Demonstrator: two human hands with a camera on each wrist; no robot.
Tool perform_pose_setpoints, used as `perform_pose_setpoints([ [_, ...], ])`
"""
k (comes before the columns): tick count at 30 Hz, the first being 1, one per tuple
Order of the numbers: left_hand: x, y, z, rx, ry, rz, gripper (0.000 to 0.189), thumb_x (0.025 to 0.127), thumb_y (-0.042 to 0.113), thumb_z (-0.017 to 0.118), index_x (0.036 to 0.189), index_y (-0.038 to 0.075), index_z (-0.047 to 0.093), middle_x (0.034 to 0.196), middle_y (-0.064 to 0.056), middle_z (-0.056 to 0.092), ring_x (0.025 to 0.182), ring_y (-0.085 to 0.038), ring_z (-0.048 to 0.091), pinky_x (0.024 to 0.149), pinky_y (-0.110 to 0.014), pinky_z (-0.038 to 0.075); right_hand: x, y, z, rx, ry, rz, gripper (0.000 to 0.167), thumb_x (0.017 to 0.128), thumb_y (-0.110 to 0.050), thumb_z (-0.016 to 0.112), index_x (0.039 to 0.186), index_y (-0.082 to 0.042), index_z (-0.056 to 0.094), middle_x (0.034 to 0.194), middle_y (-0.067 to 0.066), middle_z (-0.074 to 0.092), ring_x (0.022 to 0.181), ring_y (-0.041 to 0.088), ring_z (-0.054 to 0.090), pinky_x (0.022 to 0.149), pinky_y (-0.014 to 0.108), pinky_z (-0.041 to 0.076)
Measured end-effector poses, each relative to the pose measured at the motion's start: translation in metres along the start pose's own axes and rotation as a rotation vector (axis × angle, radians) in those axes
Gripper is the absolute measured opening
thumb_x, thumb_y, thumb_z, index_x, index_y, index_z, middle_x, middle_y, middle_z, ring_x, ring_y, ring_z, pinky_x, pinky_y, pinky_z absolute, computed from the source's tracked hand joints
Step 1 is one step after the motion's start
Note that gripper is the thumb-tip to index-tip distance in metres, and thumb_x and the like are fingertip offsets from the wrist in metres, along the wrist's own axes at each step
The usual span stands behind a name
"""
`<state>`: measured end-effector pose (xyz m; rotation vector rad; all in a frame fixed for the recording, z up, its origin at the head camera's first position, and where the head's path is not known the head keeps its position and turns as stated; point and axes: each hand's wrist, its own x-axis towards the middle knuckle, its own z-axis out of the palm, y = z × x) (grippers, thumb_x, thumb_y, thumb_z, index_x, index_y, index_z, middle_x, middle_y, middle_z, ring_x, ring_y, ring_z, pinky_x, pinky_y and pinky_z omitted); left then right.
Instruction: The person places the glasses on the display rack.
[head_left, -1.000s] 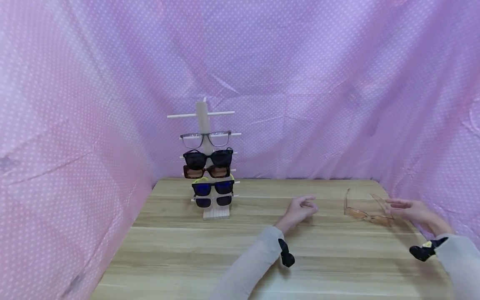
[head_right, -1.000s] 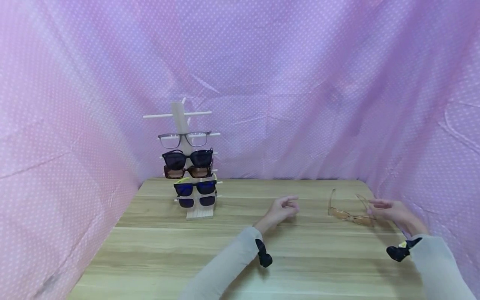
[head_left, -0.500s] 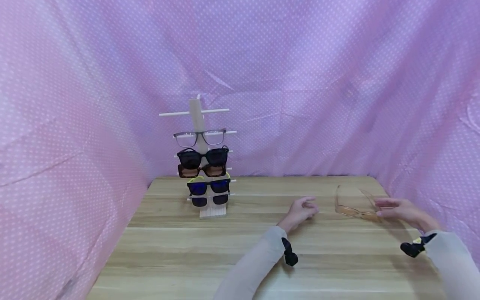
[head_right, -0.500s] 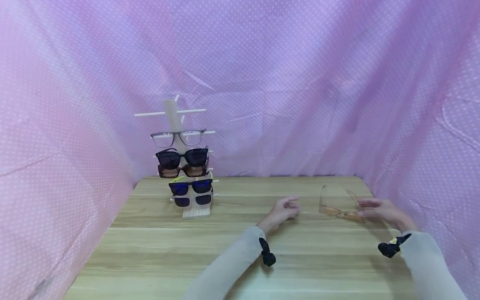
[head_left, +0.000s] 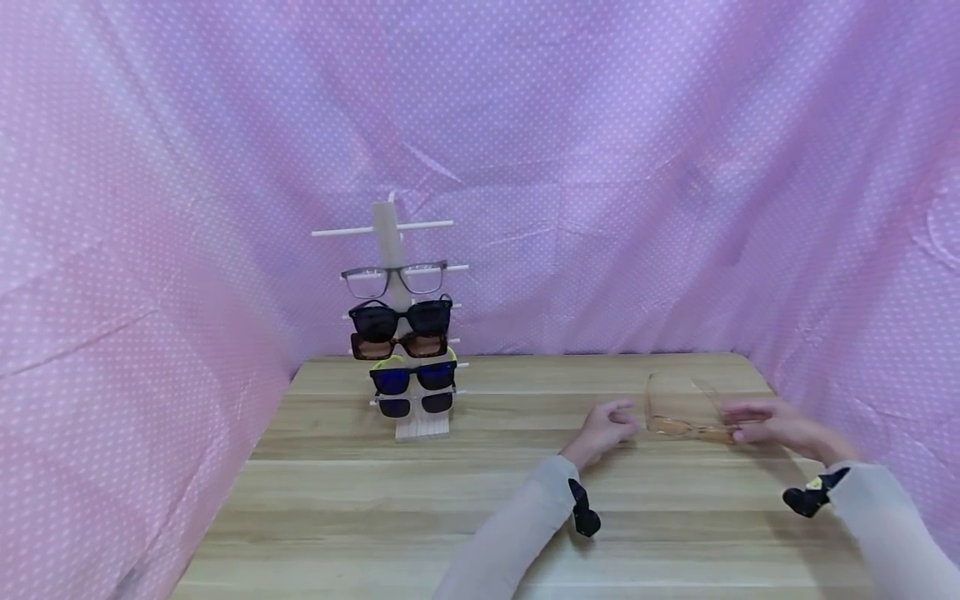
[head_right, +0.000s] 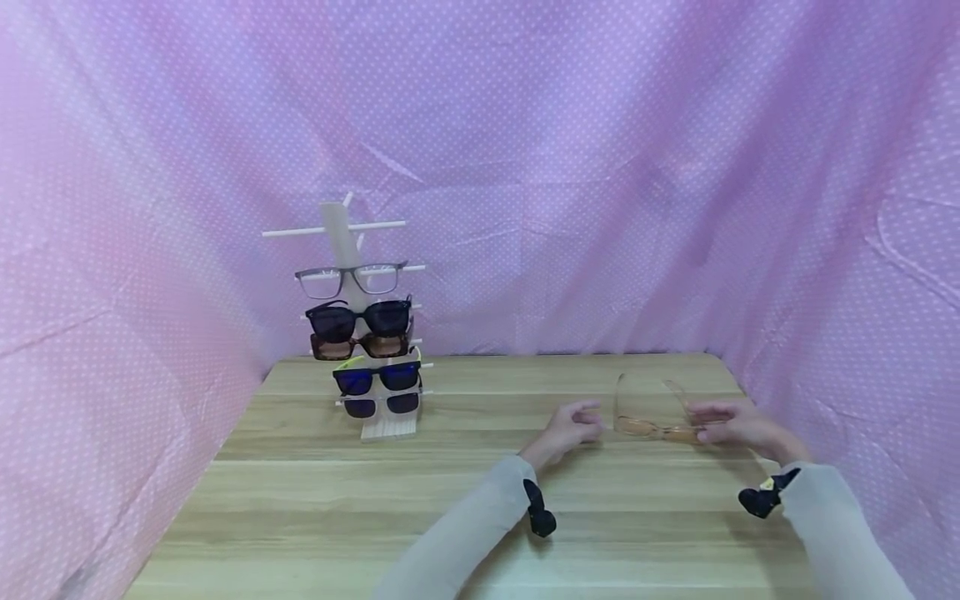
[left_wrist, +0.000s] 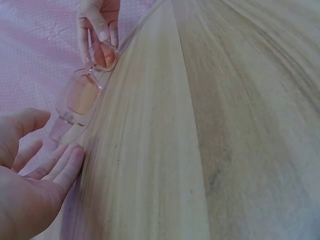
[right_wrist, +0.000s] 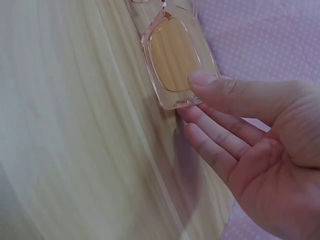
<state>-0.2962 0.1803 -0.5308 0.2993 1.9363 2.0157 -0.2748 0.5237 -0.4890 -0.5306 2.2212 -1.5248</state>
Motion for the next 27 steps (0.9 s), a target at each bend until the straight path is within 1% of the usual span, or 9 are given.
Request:
perform_pose_setpoints([
  [2,0.0,-0.002,-0.001,0.008,0.002,0.007,0.047,0.089,-0.006,0.072,0.135,0.003,0.063,0.101,-0.012,0.075,0.089,-0.016,0.072,0.082,-0.031,0.065,0.005,-0.003,0.004,-0.002,-0.017,-0.008,0.059,0.098,0.01,0.055,0.128,-0.041,0.061,0.125,-0.021,0.069,0.111,-0.002,0.066,0.091,0.016,0.057],
  [5,0.002,-0.003,-0.003,-0.007,0.011,0.004,0.048,0.087,-0.008,0.073,0.133,0.001,0.064,0.102,-0.014,0.074,0.09,-0.017,0.071,0.081,-0.031,0.065,0.011,-0.009,0.01,-0.016,-0.021,0.005,0.052,0.098,0.007,0.057,0.13,-0.034,0.063,0.125,-0.017,0.07,0.112,-0.001,0.066,0.092,0.014,0.056],
  [8,0.003,-0.003,-0.003,-0.018,0.01,-0.003,0.048,0.087,-0.007,0.074,0.134,0.002,0.064,0.104,-0.013,0.074,0.091,-0.019,0.072,0.082,-0.032,0.065,0.016,-0.014,0.015,-0.022,-0.014,0.024,0.046,0.098,0.005,0.06,0.133,-0.024,0.064,0.124,-0.014,0.071,0.111,-0.001,0.067,0.092,0.013,0.055],
  [11,0.004,-0.002,-0.002,-0.025,0.005,-0.019,0.049,0.088,-0.006,0.074,0.135,0.004,0.064,0.105,-0.012,0.074,0.091,-0.02,0.072,0.083,-0.033,0.065,0.018,-0.015,0.016,0.008,-0.021,0.025,0.043,0.098,0.005,0.059,0.137,-0.011,0.062,0.125,-0.012,0.071,0.112,-0.001,0.067,0.092,0.015,0.056],
  [13,0.004,-0.001,-0.002,-0.023,0.009,-0.027,0.05,0.087,-0.007,0.073,0.135,0.004,0.064,0.103,-0.012,0.073,0.089,-0.021,0.072,0.082,-0.032,0.065,0.02,-0.014,0.016,0.05,-0.036,0.022,0.043,0.098,0.007,0.058,0.14,-0.002,0.058,0.127,-0.01,0.071,0.113,0.001,0.067,0.093,0.018,0.058],
  [16,0.002,0.001,-0.003,-0.013,0.022,-0.041,0.048,0.086,-0.009,0.073,0.132,0.003,0.066,0.098,-0.009,0.071,0.084,-0.019,0.071,0.08,-0.031,0.065,0.024,-0.011,0.015,0.097,-0.079,0.012,0.045,0.099,0.009,0.055,0.143,0.005,0.052,0.13,-0.009,0.069,0.116,0.004,0.067,0.096,0.022,0.059],
  [18,0.001,0.001,-0.004,-0.013,0.029,-0.052,0.046,0.086,-0.011,0.073,0.129,0.003,0.068,0.095,-0.007,0.069,0.08,-0.017,0.07,0.078,-0.03,0.065,0.026,-0.008,0.015,0.125,-0.103,0.008,0.046,0.099,0.01,0.054,0.144,0.004,0.051,0.131,-0.008,0.069,0.117,0.005,0.067,0.096,0.024,0.059],
  [22,-0.001,0.002,-0.006,-0.023,0.045,-0.067,0.04,0.086,-0.011,0.074,0.123,0.002,0.071,0.089,-0.003,0.065,0.074,-0.013,0.066,0.075,-0.029,0.065,0.029,-0.006,0.016,0.15,-0.144,-0.023,0.048,0.099,0.011,0.052,0.143,-0.007,0.055,0.133,-0.008,0.068,0.118,0.006,0.066,0.097,0.024,0.058],
  [27,0.0,0.003,-0.011,-0.002,0.056,-0.038,0.033,0.086,-0.008,0.075,0.118,0.0,0.073,0.089,-0.003,0.068,0.072,-0.011,0.064,0.072,-0.027,0.064,0.035,-0.008,0.017,0.185,-0.191,-0.065,0.055,0.1,0.013,0.046,0.14,-0.023,0.058,0.135,-0.008,0.067,0.12,0.007,0.065,0.099,0.025,0.058],
])
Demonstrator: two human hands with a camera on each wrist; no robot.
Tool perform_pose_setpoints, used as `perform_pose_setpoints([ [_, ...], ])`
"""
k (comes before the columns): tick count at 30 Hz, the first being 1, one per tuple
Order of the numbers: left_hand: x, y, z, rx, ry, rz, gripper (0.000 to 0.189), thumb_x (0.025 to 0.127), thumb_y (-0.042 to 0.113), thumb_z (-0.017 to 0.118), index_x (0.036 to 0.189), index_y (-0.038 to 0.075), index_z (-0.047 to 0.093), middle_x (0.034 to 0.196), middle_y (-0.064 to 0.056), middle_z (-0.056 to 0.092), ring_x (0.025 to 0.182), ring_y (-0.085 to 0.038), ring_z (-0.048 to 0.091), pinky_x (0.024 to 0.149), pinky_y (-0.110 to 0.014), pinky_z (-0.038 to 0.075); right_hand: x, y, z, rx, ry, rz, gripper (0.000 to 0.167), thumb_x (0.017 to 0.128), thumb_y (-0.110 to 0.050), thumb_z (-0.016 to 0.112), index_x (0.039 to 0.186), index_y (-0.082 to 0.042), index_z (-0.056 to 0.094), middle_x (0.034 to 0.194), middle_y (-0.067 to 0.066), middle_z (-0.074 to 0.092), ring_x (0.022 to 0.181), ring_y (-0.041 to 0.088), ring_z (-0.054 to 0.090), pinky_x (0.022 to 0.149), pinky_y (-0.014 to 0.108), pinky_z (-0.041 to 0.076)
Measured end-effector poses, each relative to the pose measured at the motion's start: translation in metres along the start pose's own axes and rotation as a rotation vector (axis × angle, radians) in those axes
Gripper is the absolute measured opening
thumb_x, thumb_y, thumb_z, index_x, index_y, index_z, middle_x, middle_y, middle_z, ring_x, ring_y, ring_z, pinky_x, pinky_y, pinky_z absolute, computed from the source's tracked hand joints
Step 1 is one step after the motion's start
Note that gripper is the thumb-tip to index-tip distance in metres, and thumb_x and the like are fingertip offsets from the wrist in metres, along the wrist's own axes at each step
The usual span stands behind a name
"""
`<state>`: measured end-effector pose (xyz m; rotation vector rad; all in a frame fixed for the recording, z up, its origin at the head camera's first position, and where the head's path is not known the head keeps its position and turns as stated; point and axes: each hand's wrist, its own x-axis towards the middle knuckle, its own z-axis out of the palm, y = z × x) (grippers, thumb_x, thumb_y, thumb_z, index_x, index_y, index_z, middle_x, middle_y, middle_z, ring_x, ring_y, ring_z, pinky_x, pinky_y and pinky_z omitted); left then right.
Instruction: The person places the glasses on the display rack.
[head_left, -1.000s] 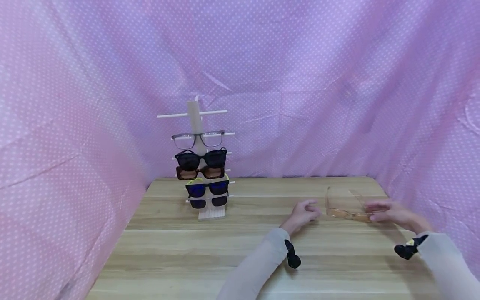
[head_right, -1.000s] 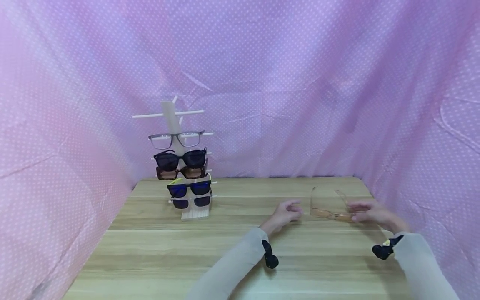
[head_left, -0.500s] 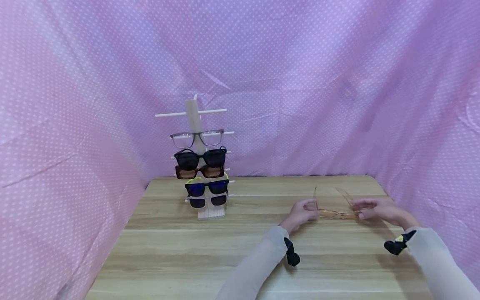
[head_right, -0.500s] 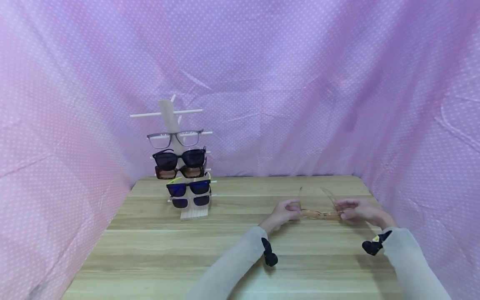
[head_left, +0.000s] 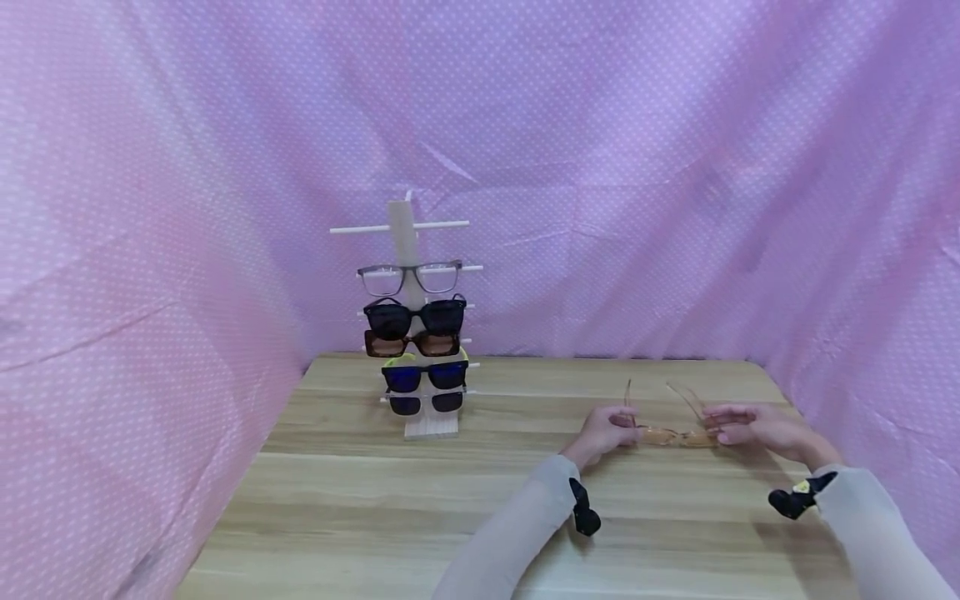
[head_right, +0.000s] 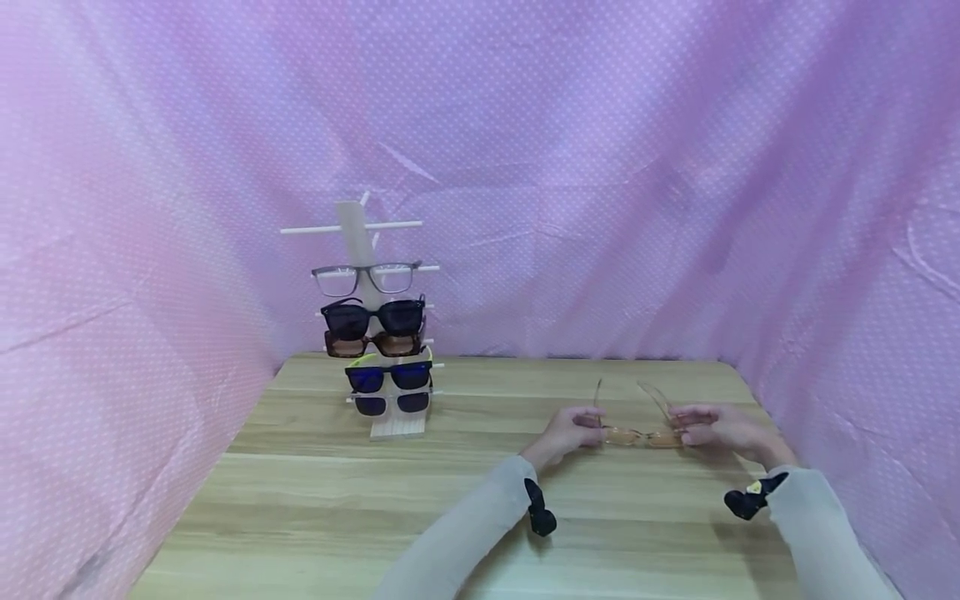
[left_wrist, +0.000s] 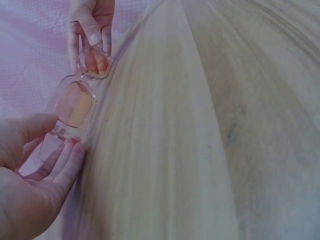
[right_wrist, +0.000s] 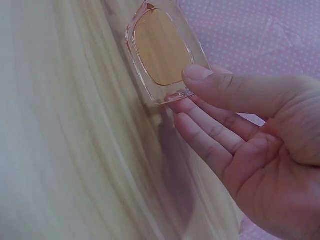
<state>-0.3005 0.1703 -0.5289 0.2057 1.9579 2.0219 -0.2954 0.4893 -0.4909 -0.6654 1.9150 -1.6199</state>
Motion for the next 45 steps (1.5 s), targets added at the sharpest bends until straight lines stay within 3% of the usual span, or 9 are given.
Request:
perform_pose_setpoints([
  [4,0.001,0.002,-0.006,0.003,-0.023,0.045,0.029,0.086,-0.006,0.076,0.114,-0.003,0.074,0.092,-0.007,0.072,0.072,-0.011,0.066,0.073,-0.03,0.065,0.002,-0.004,0.003,-0.004,0.021,0.024,0.054,0.101,0.011,0.047,0.14,-0.026,0.057,0.135,-0.009,0.067,0.12,0.005,0.065,0.1,0.025,0.057],
  [9,-0.001,0.01,-0.017,0.044,-0.032,0.064,0.027,0.085,0.0,0.08,0.112,0.001,0.077,0.09,0.0,0.073,0.074,-0.01,0.066,0.075,-0.033,0.065,0.007,-0.011,0.008,-0.07,0.06,0.033,0.051,0.101,0.008,0.05,0.14,-0.025,0.057,0.134,-0.01,0.067,0.12,0.003,0.065,0.099,0.018,0.055],
  [12,0.0,0.015,-0.026,0.076,-0.027,0.072,0.023,0.084,0.003,0.082,0.108,0.004,0.079,0.09,0.003,0.075,0.075,-0.007,0.066,0.078,-0.034,0.065,0.012,-0.015,0.01,-0.1,0.062,0.02,0.052,0.101,0.007,0.05,0.136,-0.032,0.057,0.134,-0.012,0.067,0.12,0.002,0.065,0.098,0.014,0.053],
  [15,0.001,0.017,-0.033,0.074,-0.031,0.083,0.02,0.083,0.002,0.082,0.103,0.006,0.081,0.089,0.001,0.076,0.076,-0.007,0.068,0.082,-0.037,0.065,0.018,-0.018,0.012,-0.098,0.064,0.012,0.05,0.101,0.007,0.051,0.14,-0.022,0.057,0.132,-0.014,0.068,0.12,0.002,0.065,0.098,0.015,0.054],
  [19,0.003,0.019,-0.039,0.083,-0.058,0.095,0.019,0.083,0.001,0.082,0.101,0.006,0.081,0.089,-0.001,0.077,0.075,-0.005,0.067,0.083,-0.037,0.065,0.02,-0.02,0.012,-0.11,0.071,0.002,0.047,0.101,0.009,0.049,0.148,0.004,0.047,0.13,-0.016,0.068,0.12,0.004,0.065,0.099,0.016,0.054],
  [25,0.002,0.029,-0.054,0.186,-0.081,0.157,0.018,0.084,0.006,0.083,0.102,0.009,0.082,0.092,-0.002,0.079,0.078,-0.001,0.067,0.075,-0.023,0.062,0.027,-0.032,0.015,-0.228,0.157,0.014,0.048,0.101,0.002,0.056,0.147,0.008,0.045,0.131,-0.019,0.066,0.118,0.001,0.065,0.097,0.012,0.052],
  [31,-0.003,0.053,-0.072,0.195,-0.119,0.159,0.019,0.086,0.011,0.082,0.106,0.012,0.081,0.096,-0.003,0.079,0.082,-0.003,0.07,0.082,-0.029,0.064,0.035,-0.051,0.021,-0.243,0.226,-0.024,0.051,0.1,0.001,0.058,0.146,0.015,0.04,0.13,-0.011,0.069,0.115,0.007,0.069,0.096,0.016,0.055],
  [38,-0.006,0.084,-0.09,0.108,-0.144,0.166,0.022,0.086,0.006,0.082,0.108,0.005,0.079,0.099,-0.009,0.079,0.084,-0.009,0.071,0.081,-0.027,0.064,0.047,-0.072,0.024,-0.222,0.231,-0.056,0.051,0.1,0.003,0.058,0.146,0.017,0.038,0.128,0.001,0.072,0.114,0.008,0.07,0.096,0.019,0.057],
  [45,-0.013,0.122,-0.107,0.117,-0.18,0.159,0.026,0.087,0.005,0.08,0.112,0.003,0.077,0.103,-0.011,0.077,0.087,-0.011,0.072,0.097,-0.044,0.061,0.059,-0.101,0.029,-0.189,0.232,-0.119,0.046,0.099,0.006,0.058,0.144,0.01,0.048,0.124,-0.003,0.074,0.112,0.006,0.07,0.095,0.018,0.057],
])
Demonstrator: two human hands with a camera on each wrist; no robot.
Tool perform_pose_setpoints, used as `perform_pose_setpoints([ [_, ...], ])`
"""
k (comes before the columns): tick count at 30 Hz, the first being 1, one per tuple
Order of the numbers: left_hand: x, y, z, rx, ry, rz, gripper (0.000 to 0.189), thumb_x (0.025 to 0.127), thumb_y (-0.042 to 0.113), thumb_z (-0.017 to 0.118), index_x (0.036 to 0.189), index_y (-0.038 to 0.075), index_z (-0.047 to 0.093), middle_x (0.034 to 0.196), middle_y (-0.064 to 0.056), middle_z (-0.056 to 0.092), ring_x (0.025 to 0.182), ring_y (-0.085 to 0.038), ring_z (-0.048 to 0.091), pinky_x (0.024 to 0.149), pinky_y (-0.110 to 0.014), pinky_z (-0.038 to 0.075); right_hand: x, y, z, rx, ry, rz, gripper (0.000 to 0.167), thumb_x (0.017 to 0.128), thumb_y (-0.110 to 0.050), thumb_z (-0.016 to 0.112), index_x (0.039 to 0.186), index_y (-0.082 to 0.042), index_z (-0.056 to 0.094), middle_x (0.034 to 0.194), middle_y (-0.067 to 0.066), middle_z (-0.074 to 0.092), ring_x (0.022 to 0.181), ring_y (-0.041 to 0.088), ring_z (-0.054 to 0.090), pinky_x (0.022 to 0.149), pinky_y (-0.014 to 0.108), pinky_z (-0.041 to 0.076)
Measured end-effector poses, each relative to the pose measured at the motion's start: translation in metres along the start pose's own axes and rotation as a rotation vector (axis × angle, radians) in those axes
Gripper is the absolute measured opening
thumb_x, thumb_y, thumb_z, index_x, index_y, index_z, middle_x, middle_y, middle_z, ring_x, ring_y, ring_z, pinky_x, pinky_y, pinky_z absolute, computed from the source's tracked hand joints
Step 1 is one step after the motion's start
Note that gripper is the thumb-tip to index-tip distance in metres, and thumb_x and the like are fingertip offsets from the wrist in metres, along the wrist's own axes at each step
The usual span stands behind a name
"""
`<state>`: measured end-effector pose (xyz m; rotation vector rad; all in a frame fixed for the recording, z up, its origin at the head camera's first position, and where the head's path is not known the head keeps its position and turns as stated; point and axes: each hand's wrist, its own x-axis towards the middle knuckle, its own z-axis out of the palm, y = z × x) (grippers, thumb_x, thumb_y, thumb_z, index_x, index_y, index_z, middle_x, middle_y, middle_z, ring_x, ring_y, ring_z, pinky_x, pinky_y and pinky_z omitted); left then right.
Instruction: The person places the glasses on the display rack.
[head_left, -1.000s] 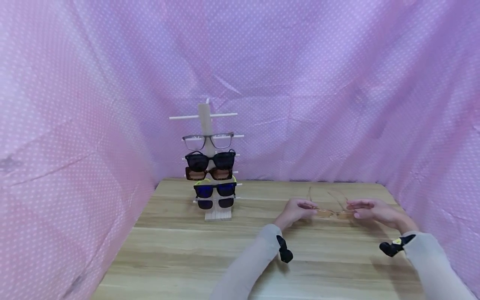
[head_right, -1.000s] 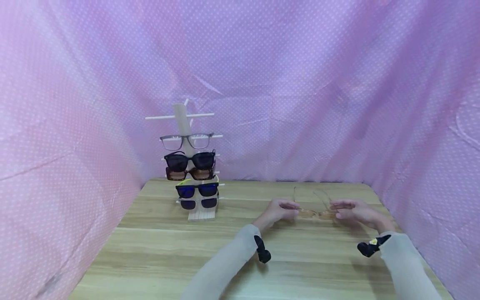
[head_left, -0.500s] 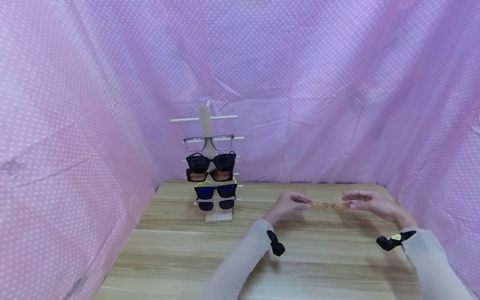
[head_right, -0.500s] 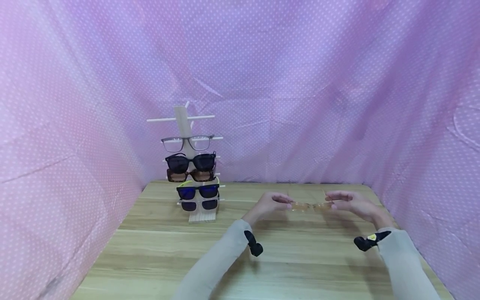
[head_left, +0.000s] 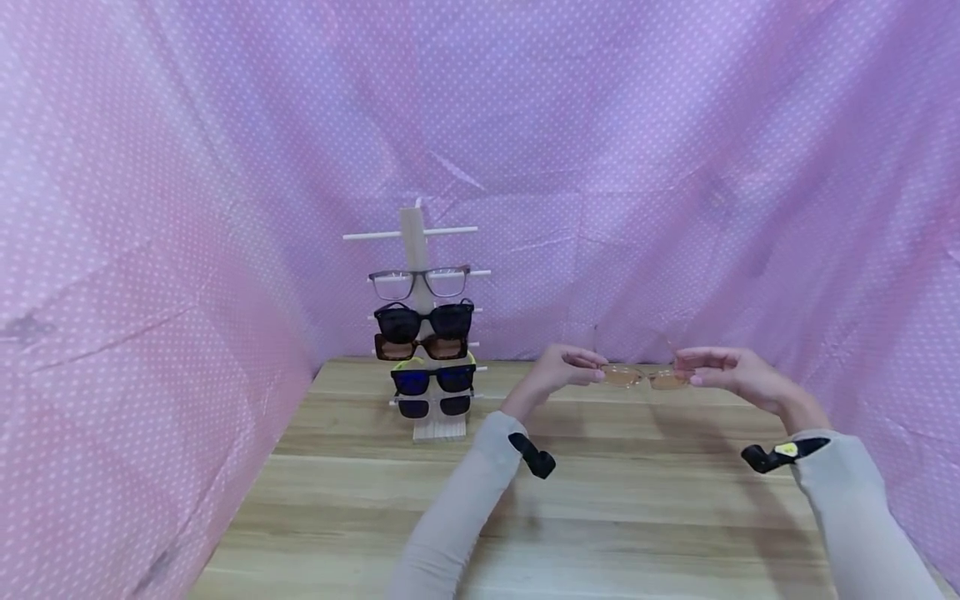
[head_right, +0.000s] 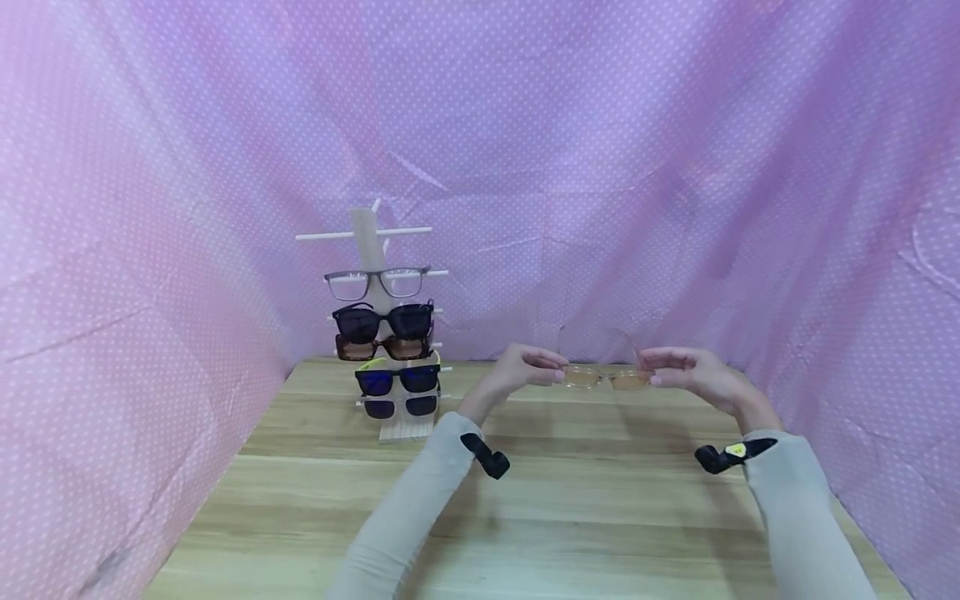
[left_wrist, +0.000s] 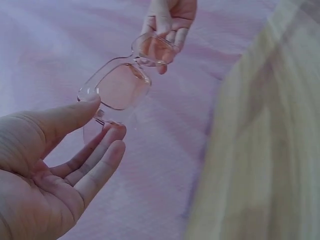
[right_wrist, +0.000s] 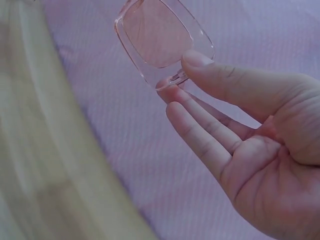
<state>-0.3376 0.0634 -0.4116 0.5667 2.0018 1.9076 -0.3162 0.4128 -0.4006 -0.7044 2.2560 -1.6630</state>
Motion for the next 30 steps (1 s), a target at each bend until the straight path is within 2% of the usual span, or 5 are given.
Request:
perform_pose_setpoints([
  [8,-0.013,0.041,-0.022,0.009,-0.006,0.082,0.031,0.088,0.004,0.079,0.117,-0.002,0.074,0.109,-0.019,0.076,0.088,-0.016,0.075,0.089,-0.035,0.064,0.013,-0.042,0.009,-0.006,0.074,-0.023,0.043,0.098,0.006,0.06,0.14,-0.003,0.059,0.119,-0.009,0.074,0.107,0.003,0.07,0.092,0.015,0.056],
  [14,-0.025,0.071,-0.037,0.092,0.006,0.146,0.031,0.092,0.007,0.076,0.121,-0.001,0.072,0.118,-0.02,0.074,0.094,-0.018,0.075,0.087,-0.032,0.064,0.024,-0.067,0.013,0.082,0.08,-0.034,0.044,0.098,0.008,0.059,0.135,-0.013,0.066,0.117,-0.008,0.076,0.105,0.006,0.071,0.091,0.018,0.058],
  [18,-0.033,0.087,-0.047,0.134,0.01,0.178,0.031,0.094,0.009,0.073,0.124,0.001,0.071,0.122,-0.018,0.073,0.099,-0.02,0.075,0.09,-0.033,0.063,0.032,-0.082,0.017,0.081,0.099,-0.037,0.043,0.098,0.007,0.061,0.134,-0.014,0.067,0.115,-0.008,0.077,0.104,0.005,0.072,0.092,0.016,0.056],
  [20,-0.037,0.094,-0.052,0.134,0.018,0.193,0.03,0.095,0.009,0.072,0.125,0.002,0.072,0.122,-0.018,0.073,0.099,-0.02,0.074,0.092,-0.034,0.063,0.036,-0.09,0.02,0.087,0.112,-0.041,0.041,0.097,0.007,0.061,0.135,-0.009,0.065,0.114,-0.007,0.077,0.104,0.006,0.072,0.092,0.016,0.056],
  [30,-0.052,0.122,-0.071,0.063,0.04,0.279,0.031,0.094,0.009,0.074,0.123,0.002,0.072,0.118,-0.015,0.075,0.098,-0.018,0.074,0.095,-0.037,0.062,0.047,-0.133,0.034,0.179,0.153,-0.107,0.041,0.095,0.012,0.061,0.128,-0.011,0.07,0.11,-0.001,0.079,0.102,0.009,0.074,0.092,0.018,0.057],
])
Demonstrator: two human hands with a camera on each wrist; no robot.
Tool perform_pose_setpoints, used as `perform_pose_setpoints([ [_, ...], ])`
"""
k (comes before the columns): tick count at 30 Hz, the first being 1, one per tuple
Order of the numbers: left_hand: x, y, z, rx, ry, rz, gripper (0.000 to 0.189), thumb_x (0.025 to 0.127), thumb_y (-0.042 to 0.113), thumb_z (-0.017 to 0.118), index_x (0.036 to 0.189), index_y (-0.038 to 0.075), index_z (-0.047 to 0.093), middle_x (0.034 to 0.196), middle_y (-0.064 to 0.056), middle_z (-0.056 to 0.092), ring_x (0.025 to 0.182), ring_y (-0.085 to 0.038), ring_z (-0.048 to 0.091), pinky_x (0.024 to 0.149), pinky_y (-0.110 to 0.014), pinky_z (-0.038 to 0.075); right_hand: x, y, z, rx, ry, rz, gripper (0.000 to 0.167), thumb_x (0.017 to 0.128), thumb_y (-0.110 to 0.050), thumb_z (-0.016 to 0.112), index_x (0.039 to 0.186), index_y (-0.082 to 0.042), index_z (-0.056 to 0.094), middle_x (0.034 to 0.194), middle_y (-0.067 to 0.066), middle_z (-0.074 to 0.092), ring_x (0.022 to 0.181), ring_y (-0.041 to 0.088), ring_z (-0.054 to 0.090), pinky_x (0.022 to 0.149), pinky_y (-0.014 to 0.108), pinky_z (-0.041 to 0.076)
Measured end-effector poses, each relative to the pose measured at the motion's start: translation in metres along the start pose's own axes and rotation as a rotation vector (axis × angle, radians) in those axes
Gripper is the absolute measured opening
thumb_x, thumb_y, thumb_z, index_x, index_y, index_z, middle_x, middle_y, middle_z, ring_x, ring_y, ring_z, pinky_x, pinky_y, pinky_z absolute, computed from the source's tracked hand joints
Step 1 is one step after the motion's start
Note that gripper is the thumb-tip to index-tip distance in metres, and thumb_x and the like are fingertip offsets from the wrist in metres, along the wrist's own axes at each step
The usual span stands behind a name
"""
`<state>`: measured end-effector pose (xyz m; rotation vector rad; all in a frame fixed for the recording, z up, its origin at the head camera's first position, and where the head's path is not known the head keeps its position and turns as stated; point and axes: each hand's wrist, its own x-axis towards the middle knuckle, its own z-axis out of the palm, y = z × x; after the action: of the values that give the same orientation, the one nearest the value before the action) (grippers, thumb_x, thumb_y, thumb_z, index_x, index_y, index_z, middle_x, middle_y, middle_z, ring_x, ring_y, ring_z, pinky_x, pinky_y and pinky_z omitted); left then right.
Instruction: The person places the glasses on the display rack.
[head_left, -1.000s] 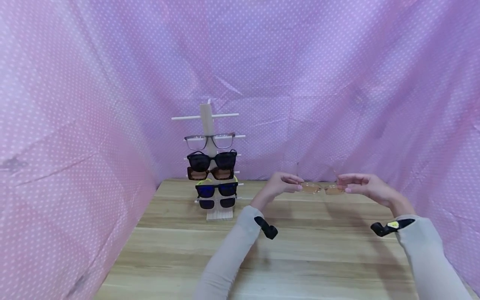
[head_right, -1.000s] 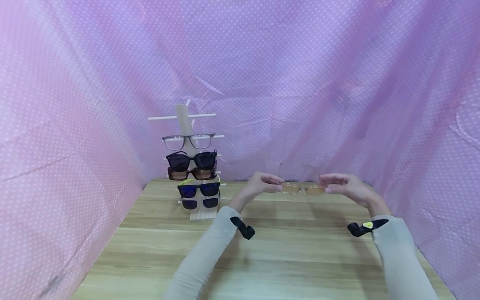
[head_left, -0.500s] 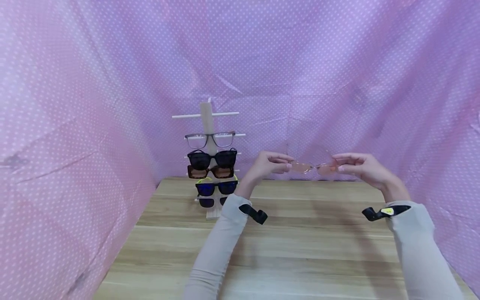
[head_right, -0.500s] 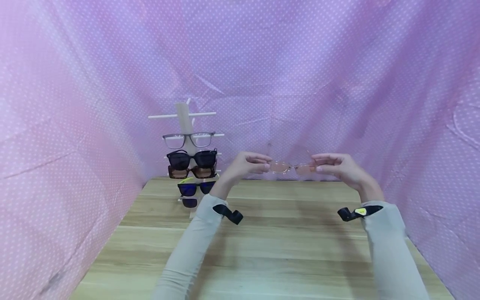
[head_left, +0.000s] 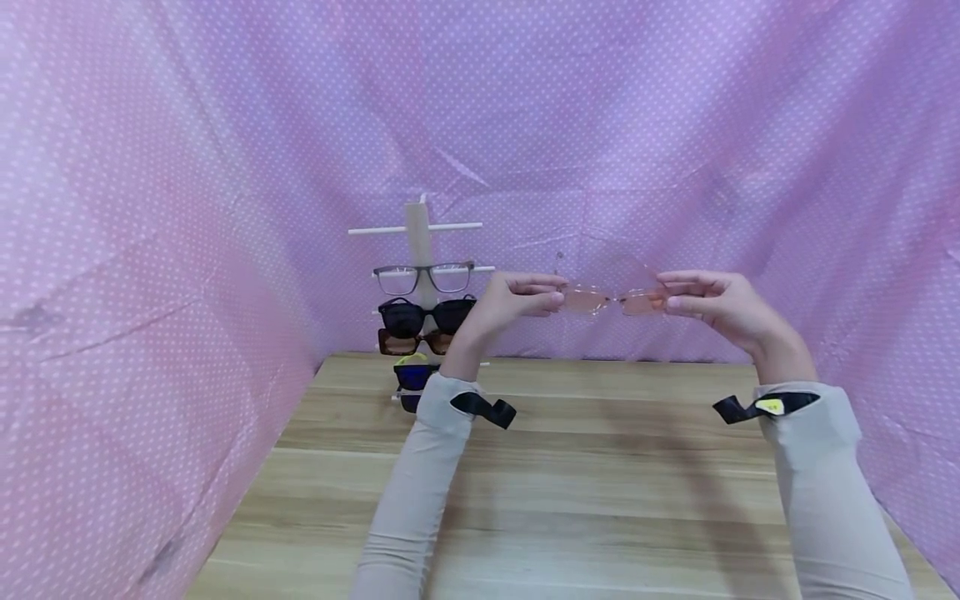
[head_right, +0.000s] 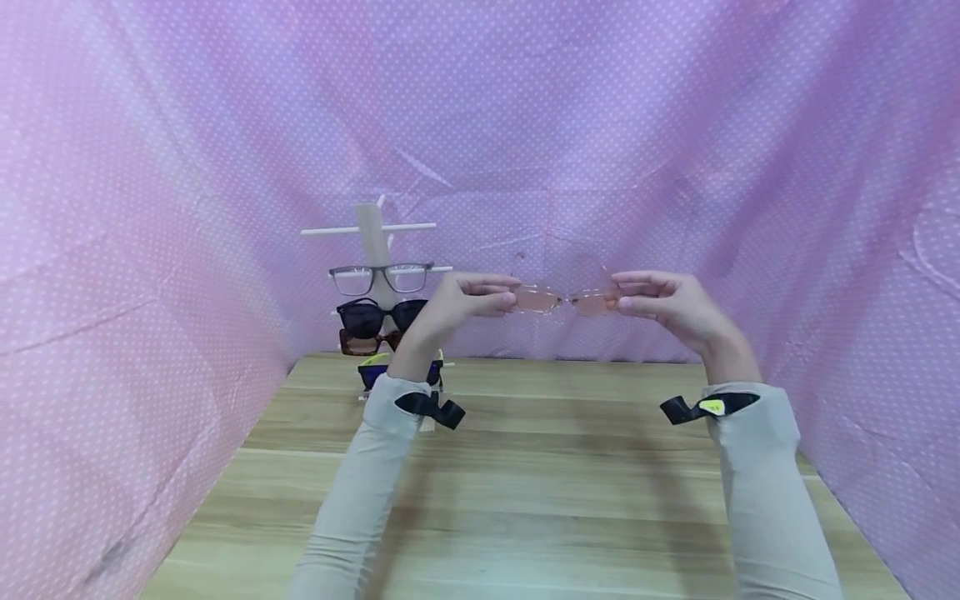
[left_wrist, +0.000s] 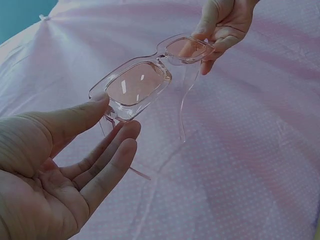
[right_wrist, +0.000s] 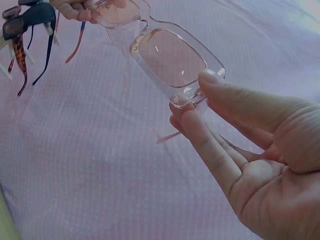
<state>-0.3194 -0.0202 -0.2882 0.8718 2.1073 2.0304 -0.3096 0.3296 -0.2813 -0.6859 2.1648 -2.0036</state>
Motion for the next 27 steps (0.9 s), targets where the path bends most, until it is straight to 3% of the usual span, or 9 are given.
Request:
perform_pose_setpoints([
  [7,-0.005,0.024,-0.016,0.031,0.022,0.03,0.032,0.094,0.009,0.074,0.124,0.003,0.072,0.114,-0.015,0.076,0.096,-0.017,0.075,0.094,-0.036,0.062,0.007,-0.025,0.016,-0.03,0.025,0.015,0.04,0.096,0.01,0.062,0.127,-0.014,0.071,0.109,-0.002,0.079,0.102,0.009,0.074,0.093,0.017,0.056],
  [13,-0.014,0.037,-0.027,0.038,0.077,0.067,0.032,0.095,0.009,0.073,0.127,0.004,0.071,0.115,-0.015,0.076,0.096,-0.021,0.076,0.094,-0.036,0.062,0.013,-0.04,0.033,0.016,-0.008,-0.039,0.039,0.096,0.011,0.06,0.128,-0.011,0.07,0.109,0.0,0.079,0.103,0.01,0.074,0.096,0.017,0.055],
  [16,-0.017,0.042,-0.031,0.028,0.099,0.104,0.033,0.096,0.009,0.071,0.129,0.003,0.07,0.112,-0.012,0.077,0.096,-0.023,0.076,0.094,-0.036,0.062,0.014,-0.047,0.043,0.029,0.01,-0.061,0.039,0.096,0.01,0.062,0.127,-0.01,0.07,0.108,0.0,0.079,0.102,0.011,0.074,0.096,0.017,0.056],
  [22,-0.019,0.053,-0.042,-0.023,0.149,0.21,0.033,0.097,0.002,0.068,0.129,-0.004,0.067,0.098,0.0,0.077,0.089,-0.011,0.074,0.089,-0.035,0.064,0.021,-0.065,0.06,0.061,0.032,-0.099,0.041,0.094,0.011,0.065,0.132,-0.002,0.066,0.109,0.003,0.079,0.103,0.012,0.074,0.095,0.02,0.058],
  [27,-0.023,0.063,-0.051,-0.033,0.18,0.257,0.033,0.097,0.002,0.067,0.129,-0.003,0.067,0.095,0.004,0.076,0.09,-0.01,0.073,0.087,-0.032,0.064,0.028,-0.077,0.072,0.083,0.043,-0.134,0.041,0.093,0.009,0.066,0.134,0.001,0.064,0.108,0.005,0.079,0.103,0.014,0.074,0.096,0.021,0.058],
])
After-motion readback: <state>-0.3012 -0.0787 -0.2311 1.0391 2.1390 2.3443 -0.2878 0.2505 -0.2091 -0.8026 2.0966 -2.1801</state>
